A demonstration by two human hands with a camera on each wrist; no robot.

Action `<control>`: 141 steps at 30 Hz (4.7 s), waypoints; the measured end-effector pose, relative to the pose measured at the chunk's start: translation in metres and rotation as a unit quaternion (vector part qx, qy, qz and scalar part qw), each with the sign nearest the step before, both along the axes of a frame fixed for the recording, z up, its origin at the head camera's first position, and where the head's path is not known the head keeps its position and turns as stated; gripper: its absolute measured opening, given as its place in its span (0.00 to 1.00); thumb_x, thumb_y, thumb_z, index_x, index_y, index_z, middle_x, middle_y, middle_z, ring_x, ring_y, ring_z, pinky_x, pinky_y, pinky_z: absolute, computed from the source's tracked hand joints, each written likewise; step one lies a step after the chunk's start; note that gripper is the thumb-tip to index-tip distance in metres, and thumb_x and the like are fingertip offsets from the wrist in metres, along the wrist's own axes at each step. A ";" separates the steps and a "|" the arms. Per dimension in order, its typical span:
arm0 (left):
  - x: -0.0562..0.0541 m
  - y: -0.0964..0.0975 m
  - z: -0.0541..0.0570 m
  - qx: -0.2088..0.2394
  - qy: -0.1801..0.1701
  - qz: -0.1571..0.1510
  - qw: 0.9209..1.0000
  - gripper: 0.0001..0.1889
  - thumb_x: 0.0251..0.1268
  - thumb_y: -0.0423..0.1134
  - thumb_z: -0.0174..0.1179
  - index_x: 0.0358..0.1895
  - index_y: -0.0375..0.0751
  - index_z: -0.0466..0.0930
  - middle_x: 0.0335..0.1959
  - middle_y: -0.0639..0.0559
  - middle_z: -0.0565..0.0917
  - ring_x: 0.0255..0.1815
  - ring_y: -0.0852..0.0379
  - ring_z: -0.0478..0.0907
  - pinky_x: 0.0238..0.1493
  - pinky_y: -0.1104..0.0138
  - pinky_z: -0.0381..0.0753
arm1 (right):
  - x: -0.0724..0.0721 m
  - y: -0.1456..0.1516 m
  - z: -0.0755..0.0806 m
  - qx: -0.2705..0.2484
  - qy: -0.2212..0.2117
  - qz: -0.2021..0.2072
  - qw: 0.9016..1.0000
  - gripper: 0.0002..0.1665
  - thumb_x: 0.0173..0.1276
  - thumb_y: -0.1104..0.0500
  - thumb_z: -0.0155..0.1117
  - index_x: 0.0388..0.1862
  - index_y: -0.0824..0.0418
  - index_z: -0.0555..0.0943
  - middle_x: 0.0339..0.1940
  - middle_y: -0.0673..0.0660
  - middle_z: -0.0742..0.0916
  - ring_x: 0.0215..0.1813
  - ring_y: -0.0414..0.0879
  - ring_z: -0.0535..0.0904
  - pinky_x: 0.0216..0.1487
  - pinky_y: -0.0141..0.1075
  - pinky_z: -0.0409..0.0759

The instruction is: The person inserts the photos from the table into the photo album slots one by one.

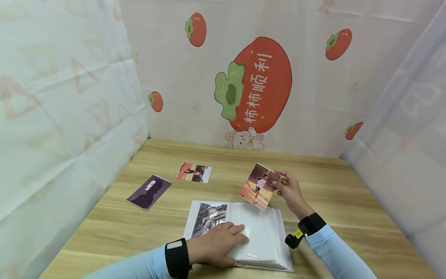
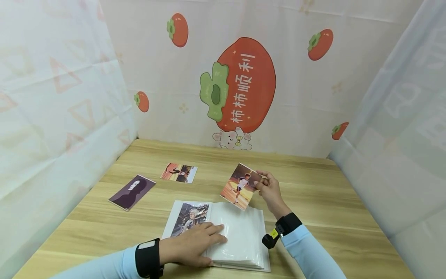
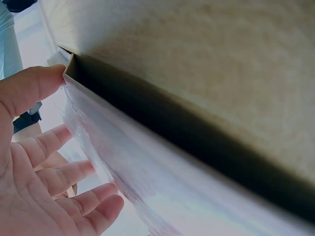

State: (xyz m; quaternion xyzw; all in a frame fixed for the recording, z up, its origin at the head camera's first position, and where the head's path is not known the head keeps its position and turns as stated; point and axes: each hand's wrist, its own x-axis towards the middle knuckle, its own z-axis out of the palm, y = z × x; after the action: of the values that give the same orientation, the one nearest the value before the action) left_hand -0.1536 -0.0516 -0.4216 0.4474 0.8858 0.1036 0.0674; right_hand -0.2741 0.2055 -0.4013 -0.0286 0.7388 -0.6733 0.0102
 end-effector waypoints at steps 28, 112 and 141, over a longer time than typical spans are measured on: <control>0.000 0.000 -0.001 0.003 0.007 0.000 1.000 0.30 0.54 0.52 0.64 0.61 0.52 0.70 0.64 0.51 0.67 0.59 0.52 0.65 0.58 0.59 0.65 | -0.021 -0.012 -0.009 0.037 0.000 -0.039 0.999 0.24 0.66 0.72 0.53 0.60 0.68 0.63 0.29 0.56 0.77 0.29 0.42 0.75 0.29 0.32 0.71; -0.001 0.000 0.000 0.016 0.009 0.006 1.000 0.31 0.49 0.52 0.67 0.60 0.56 0.71 0.60 0.50 0.66 0.56 0.52 0.65 0.52 0.57 0.69 | -0.004 -0.015 -0.038 0.132 0.001 0.189 0.973 0.19 0.65 0.76 0.49 0.55 0.70 0.73 0.40 0.69 0.79 0.33 0.49 0.70 0.33 0.37 0.71; -0.002 0.001 -0.001 0.028 0.054 -0.013 0.998 0.31 0.46 0.52 0.67 0.58 0.54 0.72 0.51 0.55 0.67 0.50 0.55 0.66 0.47 0.62 0.70 | 0.016 -0.020 -0.005 0.201 0.036 0.273 0.940 0.15 0.65 0.75 0.44 0.41 0.76 0.80 0.41 0.68 0.82 0.49 0.60 0.76 0.51 0.47 0.71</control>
State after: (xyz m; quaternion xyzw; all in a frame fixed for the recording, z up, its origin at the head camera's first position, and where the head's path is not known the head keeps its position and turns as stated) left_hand -0.1555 -0.0508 -0.4226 0.4658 0.8788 0.1032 0.0087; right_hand -0.2576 0.1853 -0.4066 -0.2510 0.8223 -0.4807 0.1724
